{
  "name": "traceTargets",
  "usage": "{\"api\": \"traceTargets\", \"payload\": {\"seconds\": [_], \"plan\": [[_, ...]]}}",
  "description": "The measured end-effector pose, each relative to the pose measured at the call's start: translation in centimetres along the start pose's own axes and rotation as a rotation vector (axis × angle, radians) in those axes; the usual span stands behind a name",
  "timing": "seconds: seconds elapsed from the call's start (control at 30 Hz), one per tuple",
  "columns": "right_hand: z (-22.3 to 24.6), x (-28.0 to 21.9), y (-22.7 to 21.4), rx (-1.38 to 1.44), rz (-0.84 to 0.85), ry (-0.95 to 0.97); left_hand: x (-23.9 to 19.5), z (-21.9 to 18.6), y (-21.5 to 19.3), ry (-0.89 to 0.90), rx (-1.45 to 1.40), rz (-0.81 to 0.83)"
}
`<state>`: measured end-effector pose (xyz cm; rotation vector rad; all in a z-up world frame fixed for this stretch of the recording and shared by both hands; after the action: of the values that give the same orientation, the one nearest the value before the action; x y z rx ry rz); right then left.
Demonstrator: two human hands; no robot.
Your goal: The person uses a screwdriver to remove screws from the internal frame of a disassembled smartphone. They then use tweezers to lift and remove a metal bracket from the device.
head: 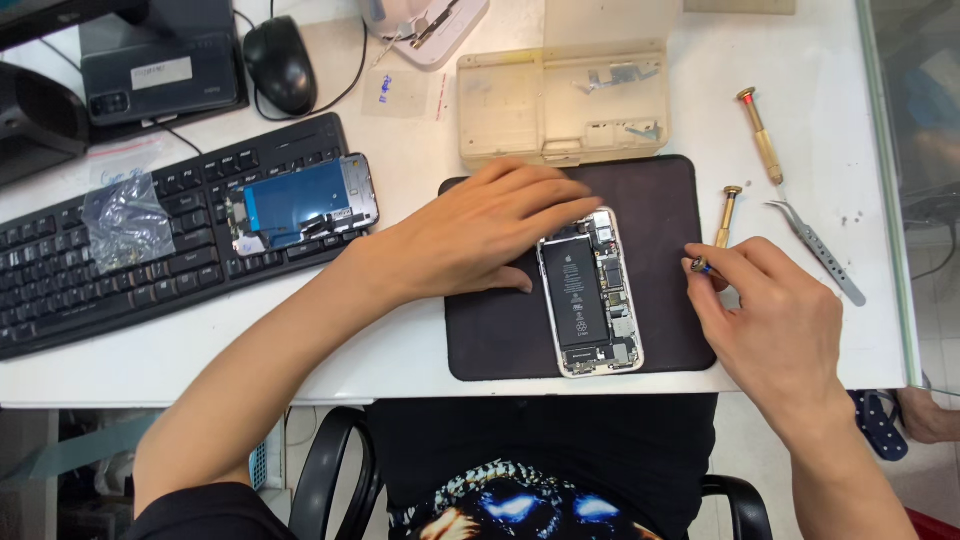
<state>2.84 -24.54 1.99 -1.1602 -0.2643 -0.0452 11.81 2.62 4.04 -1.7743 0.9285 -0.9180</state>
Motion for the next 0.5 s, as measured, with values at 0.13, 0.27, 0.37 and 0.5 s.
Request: {"api": "traceTargets", "payload": {"seconds": [0.13, 0.27, 0.37, 0.5], "plan": [[-1.2, 0.3, 0.4, -0.002, 0.007, -0.004, 3.5, 0.4, 0.2, 0.083, -0.084, 0.135], [-2.3, 0.2, 0.1, -0.026, -0.007, -0.018, 4.5, 0.0, 1.0, 0.092, -0.096, 0.240], [-2.7, 0.3, 0.0, -0.044, 0.010, -0.008, 3.7, -0.7, 1.5, 0.073, -0.194, 0.196], [-2.0, 0.1, -0.1, 0.009, 0.008, -0.094, 2.2, -1.7, 2.1, -0.003, -0.354, 0.194]]}}
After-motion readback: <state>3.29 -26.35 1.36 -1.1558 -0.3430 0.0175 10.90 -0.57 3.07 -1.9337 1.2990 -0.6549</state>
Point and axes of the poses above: each hand's wrist, its own x-axis towards the middle knuckle, its own y-axis out of the palm, z = x × y, the point moved 1 cm from there along x, towards the middle knuckle
